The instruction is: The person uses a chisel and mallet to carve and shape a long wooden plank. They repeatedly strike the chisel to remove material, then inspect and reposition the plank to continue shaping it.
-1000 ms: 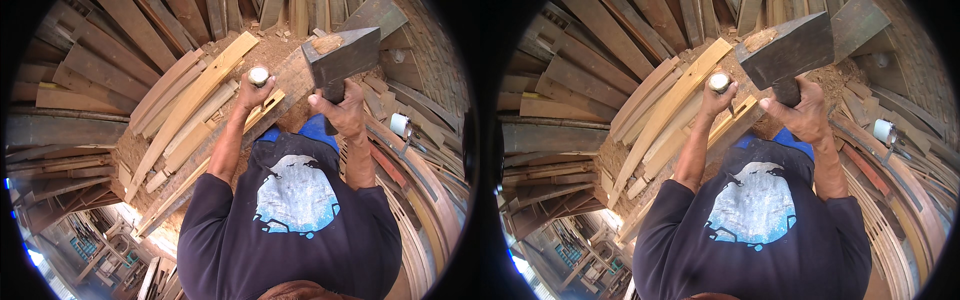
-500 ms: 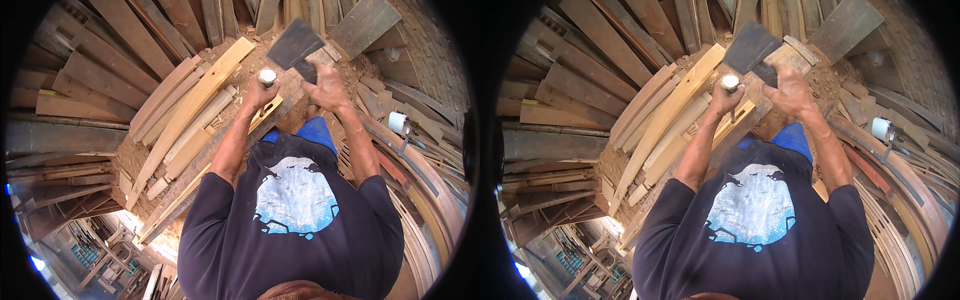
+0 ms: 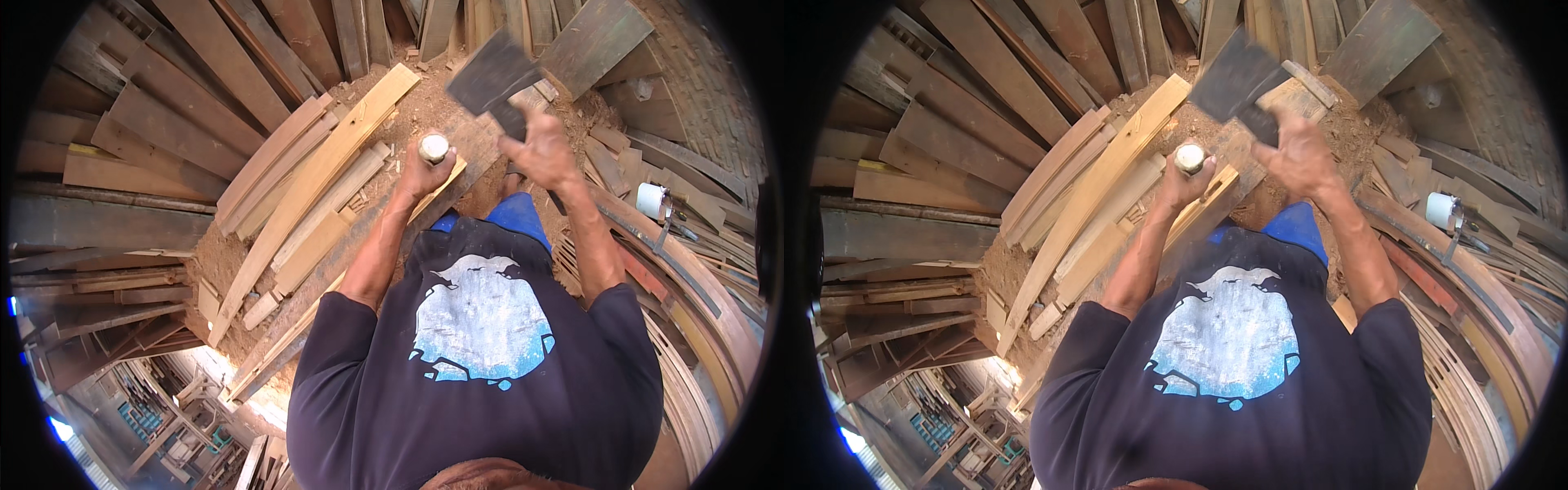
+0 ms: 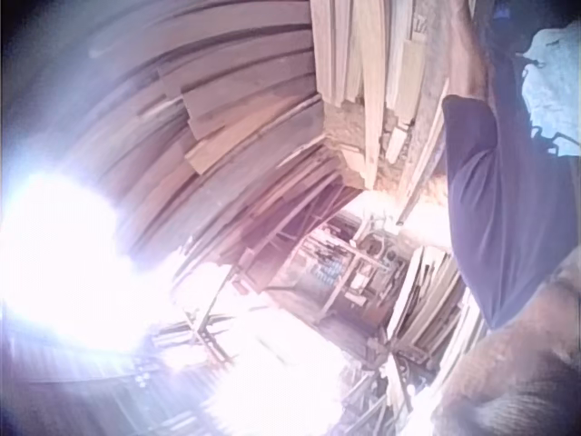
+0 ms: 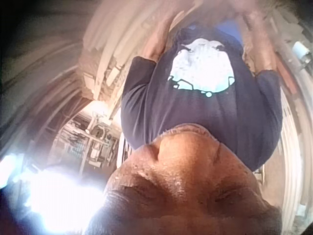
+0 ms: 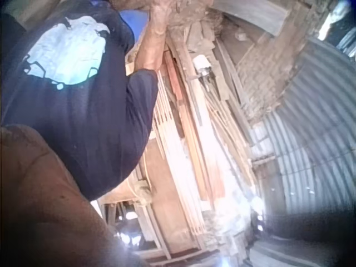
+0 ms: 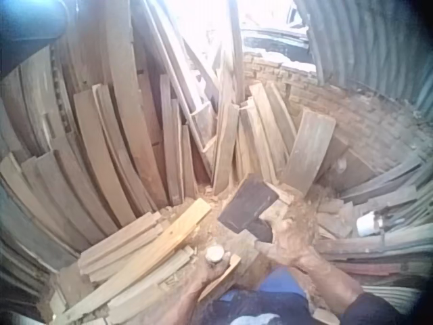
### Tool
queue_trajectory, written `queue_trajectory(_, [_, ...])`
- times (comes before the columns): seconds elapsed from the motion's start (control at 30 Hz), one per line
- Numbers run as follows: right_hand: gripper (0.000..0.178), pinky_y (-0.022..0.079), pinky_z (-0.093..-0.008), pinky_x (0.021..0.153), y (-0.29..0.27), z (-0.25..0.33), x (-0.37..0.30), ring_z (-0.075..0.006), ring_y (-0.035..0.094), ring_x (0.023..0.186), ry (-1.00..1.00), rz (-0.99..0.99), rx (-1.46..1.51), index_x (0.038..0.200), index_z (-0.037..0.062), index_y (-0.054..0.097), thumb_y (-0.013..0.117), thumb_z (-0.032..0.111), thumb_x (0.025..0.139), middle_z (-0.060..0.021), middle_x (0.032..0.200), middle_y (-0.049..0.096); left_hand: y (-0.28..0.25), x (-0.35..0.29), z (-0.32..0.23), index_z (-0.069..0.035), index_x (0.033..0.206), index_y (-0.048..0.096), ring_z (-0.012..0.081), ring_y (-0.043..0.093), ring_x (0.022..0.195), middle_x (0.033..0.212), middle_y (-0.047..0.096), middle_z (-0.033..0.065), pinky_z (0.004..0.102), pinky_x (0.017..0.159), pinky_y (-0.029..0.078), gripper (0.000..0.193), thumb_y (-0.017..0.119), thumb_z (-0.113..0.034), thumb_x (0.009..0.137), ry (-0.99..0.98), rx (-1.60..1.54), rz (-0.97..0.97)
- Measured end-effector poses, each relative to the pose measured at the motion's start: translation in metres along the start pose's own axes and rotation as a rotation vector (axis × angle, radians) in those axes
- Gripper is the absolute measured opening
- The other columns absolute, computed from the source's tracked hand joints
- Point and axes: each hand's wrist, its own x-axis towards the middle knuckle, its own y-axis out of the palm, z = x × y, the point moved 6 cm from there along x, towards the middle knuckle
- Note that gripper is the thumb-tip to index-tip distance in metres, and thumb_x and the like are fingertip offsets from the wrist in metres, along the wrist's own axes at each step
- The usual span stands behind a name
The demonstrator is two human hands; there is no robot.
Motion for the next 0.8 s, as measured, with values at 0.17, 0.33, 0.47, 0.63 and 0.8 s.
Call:
queue_trajectory(0.17, [0.028, 0.056, -0.0396, 0.071, -0.052, 0.059, -0.002, -0.0275, 0.07, 0.075, -0.126, -0.411, 0.409, 0.106, 0.0003, 0.067, 0.071, 0.019, 0.086, -0.0128, 0.085, 0.072, 0.004, -0.008, 0.004, -0.006, 0.086, 0.061, 0.0073, 0.054, 0.068, 0.072, 0.061, -0.0021, 0.0282, 0.061, 0.047, 0.014, 0.071, -0.014, 0.09, 0.045, 0.003, -0.032])
queue_trajectory(0.33, [0.033, 0.056, -0.0407, 0.075, 0.02, 0.019, -0.011, -0.0303, 0.071, 0.082, -0.254, -0.081, -0.081, 0.112, 0.0002, 0.067, 0.072, 0.019, 0.086, -0.0156, 0.089, 0.073, 0.006, -0.001, -0.001, -0.004, 0.086, 0.061, 0.0079, 0.054, 0.066, 0.071, 0.061, -0.0009, 0.0299, 0.059, 0.047, 0.014, 0.071, -0.013, 0.09, 0.093, -0.07, -0.058])
queue_trajectory(0.47, [0.037, 0.056, -0.0371, 0.073, 0.003, 0.017, -0.01, -0.0267, 0.07, 0.082, -0.084, 0.005, -0.105, 0.113, -0.0016, 0.067, 0.076, 0.021, 0.085, -0.0141, 0.089, 0.073, 0.002, -0.009, -0.001, -0.003, 0.086, 0.061, 0.0087, 0.054, 0.066, 0.07, 0.061, 0.0013, 0.0305, 0.059, 0.047, 0.015, 0.071, -0.013, 0.089, 0.027, -0.01, -0.088])
queue_trajectory(0.63, [0.022, 0.051, -0.0263, 0.063, -0.079, 0.087, -0.016, -0.01, 0.065, 0.077, -0.228, -0.447, 0.391, 0.098, 0.0023, 0.068, 0.078, 0.018, 0.088, -0.0023, 0.086, 0.07, 0.0, -0.02, 0.006, -0.002, 0.087, 0.06, 0.01, 0.054, 0.064, 0.069, 0.06, 0.0033, 0.0309, 0.057, 0.046, 0.016, 0.072, -0.012, 0.089, 0.118, 0.008, -0.096])
queue_trajectory(0.8, [0.026, 0.056, -0.0366, 0.07, -0.011, 0.063, -0.025, -0.0245, 0.07, 0.075, -0.549, -0.405, -0.077, 0.108, 0.0013, 0.069, 0.074, 0.017, 0.087, -0.0119, 0.079, 0.071, 0.006, -0.017, 0.018, -0.003, 0.089, 0.062, 0.01, 0.055, 0.064, 0.07, 0.062, 0.0021, 0.0304, 0.058, 0.047, 0.015, 0.073, -0.013, 0.088, 0.018, -0.013, -0.063])
